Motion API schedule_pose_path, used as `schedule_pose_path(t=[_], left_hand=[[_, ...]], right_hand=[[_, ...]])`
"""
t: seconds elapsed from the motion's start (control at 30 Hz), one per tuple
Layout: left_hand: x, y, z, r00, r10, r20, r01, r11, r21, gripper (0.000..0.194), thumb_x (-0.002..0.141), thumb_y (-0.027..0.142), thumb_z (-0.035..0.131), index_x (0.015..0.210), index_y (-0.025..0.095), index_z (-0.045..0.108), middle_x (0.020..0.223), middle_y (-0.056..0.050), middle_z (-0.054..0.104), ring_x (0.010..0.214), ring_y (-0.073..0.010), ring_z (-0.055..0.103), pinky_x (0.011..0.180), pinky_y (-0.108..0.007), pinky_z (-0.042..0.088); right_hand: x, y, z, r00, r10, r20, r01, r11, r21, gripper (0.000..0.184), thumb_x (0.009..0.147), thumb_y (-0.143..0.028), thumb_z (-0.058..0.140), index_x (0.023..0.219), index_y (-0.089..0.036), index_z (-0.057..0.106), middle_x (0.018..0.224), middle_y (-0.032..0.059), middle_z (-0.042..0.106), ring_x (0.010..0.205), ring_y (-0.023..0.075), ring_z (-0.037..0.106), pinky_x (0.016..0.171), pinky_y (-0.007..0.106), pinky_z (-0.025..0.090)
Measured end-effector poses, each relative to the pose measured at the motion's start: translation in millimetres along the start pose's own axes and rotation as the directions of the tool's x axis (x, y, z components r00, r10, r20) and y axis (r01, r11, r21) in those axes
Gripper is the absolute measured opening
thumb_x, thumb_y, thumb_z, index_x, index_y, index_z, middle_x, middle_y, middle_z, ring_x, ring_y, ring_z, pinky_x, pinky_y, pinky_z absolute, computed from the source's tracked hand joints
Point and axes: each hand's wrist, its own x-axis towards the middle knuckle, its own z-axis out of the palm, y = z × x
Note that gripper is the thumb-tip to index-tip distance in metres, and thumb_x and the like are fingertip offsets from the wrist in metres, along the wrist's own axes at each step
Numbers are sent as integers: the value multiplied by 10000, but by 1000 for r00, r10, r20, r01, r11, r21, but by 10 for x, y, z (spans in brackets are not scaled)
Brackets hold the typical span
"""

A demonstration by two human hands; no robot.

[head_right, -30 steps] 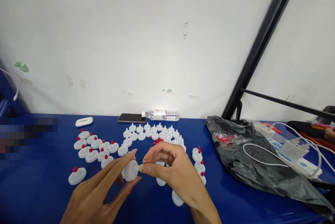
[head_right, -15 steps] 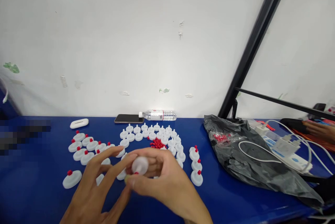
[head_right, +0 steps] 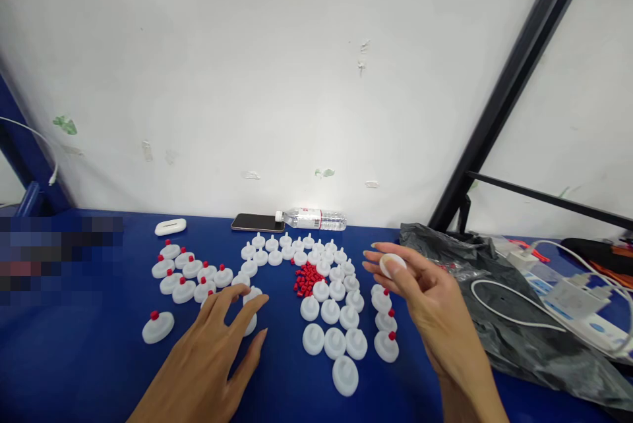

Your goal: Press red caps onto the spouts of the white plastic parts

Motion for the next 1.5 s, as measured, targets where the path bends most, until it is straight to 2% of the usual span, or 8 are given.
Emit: schedule_pose_path(t=[0.3,0.47,0.6,0.73,0.87,0.97,1.2,1.5], left_hand=[[11,84,-3,964,151,218,-126,984,-128,391,939,61,411,1222,227,623,1248,-116,645,1089,-247,684,817,-334,628],[14,79,5,944,195,266,-188,981,-51,473,909,71,493,1348,213,593,1287,-149,657,1149,-320,662,878,-433,616],[12,47,54,911,204,358,-229,973,28,516,851,28,520,1319,212,635,1208,-143,694,1063,-334,691,851,-474,617],[16,45,96,902,219,372,-257,965,54,584,752,-19,532,1275,213,651,1165,-137,699,1001,-323,699,792,-429,625],[8,67,116,898,235,371,-281,957,73,534,745,-4,541,1222,190,681,1194,-159,698,993,-339,705,786,-452,627],[2,77,114,897,246,368,-299,950,95,512,786,34,543,1250,193,690,1261,-182,687,1034,-369,703,804,-494,624],[27,75,85,892,266,365,-326,939,111,536,794,57,521,1294,155,685,1251,-220,702,1112,-389,690,845,-488,621],[43,118,3,878,197,436,-254,964,75,644,730,79,614,1371,134,627,1299,-244,667,1148,-418,661,890,-511,599]], right_hand=[[168,277,-498,999,-52,-4,36,744,-668,440,783,-670,634,868,-270,798,1009,45,812,976,328,748,750,347,576],[230,443,-556,998,52,-40,-64,639,-767,452,767,-689,594,876,-316,825,994,33,821,989,361,742,762,403,557],[216,511,-557,989,123,86,-10,629,-777,388,806,-604,572,882,-315,820,932,29,824,901,331,759,763,402,555],[212,473,-535,997,29,73,40,613,-789,359,787,-572,580,872,-300,799,921,50,820,876,340,758,764,426,555],[151,285,-287,973,-229,25,163,607,-778,333,818,-531,581,924,-275,765,951,71,804,876,338,734,837,455,532],[23,155,121,907,-361,216,397,566,-722,274,920,-439,569,977,-249,758,1033,87,779,990,317,690,910,448,510],[-247,224,978,786,-236,571,611,437,-660,214,979,-181,581,1086,-220,761,1081,88,741,1115,311,610,986,496,473],[-243,406,1051,786,-211,581,617,329,-715,192,928,-89,607,969,-200,759,994,96,744,1056,309,647,947,482,496]])
